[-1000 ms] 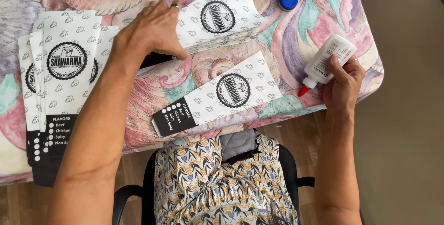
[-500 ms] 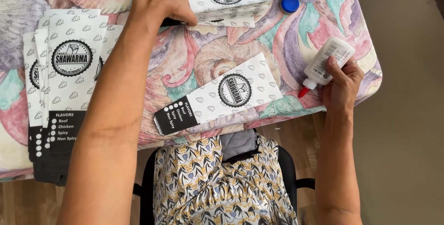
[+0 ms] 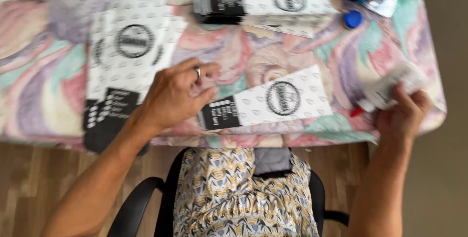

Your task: The person prepares food packaging by applying glue to printed paper sheets and folding them into a conical or sleeve shape, then uses shears to trim the edges of one of the finished items.

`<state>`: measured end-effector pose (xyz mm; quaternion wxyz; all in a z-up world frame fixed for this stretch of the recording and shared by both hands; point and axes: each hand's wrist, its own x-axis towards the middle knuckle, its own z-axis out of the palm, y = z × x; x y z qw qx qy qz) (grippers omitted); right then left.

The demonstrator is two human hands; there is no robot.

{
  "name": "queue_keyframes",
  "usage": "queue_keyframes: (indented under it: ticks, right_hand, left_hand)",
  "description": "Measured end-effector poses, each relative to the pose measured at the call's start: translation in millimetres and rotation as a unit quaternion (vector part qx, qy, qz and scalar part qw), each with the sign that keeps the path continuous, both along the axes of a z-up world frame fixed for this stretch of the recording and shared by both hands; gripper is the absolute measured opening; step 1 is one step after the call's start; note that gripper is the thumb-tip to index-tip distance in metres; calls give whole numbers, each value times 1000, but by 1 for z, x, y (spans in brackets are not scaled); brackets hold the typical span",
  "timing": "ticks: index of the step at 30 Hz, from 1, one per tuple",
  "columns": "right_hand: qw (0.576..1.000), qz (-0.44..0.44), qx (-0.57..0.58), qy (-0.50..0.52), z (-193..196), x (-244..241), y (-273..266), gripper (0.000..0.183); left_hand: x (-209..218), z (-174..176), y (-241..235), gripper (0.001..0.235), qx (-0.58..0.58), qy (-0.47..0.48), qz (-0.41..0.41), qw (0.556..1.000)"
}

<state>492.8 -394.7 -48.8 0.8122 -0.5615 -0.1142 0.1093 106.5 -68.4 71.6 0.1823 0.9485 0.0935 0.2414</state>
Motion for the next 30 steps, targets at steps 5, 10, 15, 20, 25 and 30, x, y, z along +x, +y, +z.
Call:
queue_keyframes:
  ticks: [5, 10, 15, 20, 25, 30]
  right_hand:
    - [1000, -11, -7, -14, 12, -5, 10, 29]
    - [992, -59, -44, 98, 12, -5, 4, 29]
    - [999, -6, 41, 15, -48, 3, -68, 22]
    - [953, -178, 78, 232, 17, -113, -55, 40]
    - [971, -31, 77, 224, 27, -160, -41, 51]
    - [957, 12, 177, 229, 18, -147, -31, 46]
  left_hand:
    - [-86, -25, -19, 28, -172, -33, 93, 980]
    - [-134, -37, -60, 23, -315, -74, 191, 927]
    - [-173, -15, -80, 14, -342, -231, 262, 872]
    - [-210, -72, -35, 13, -339, -412, 451, 715]
    - [-218, -70, 4, 48, -667, -345, 499, 433]
    - [-204, -83, 25, 40, -677, -411, 462, 399]
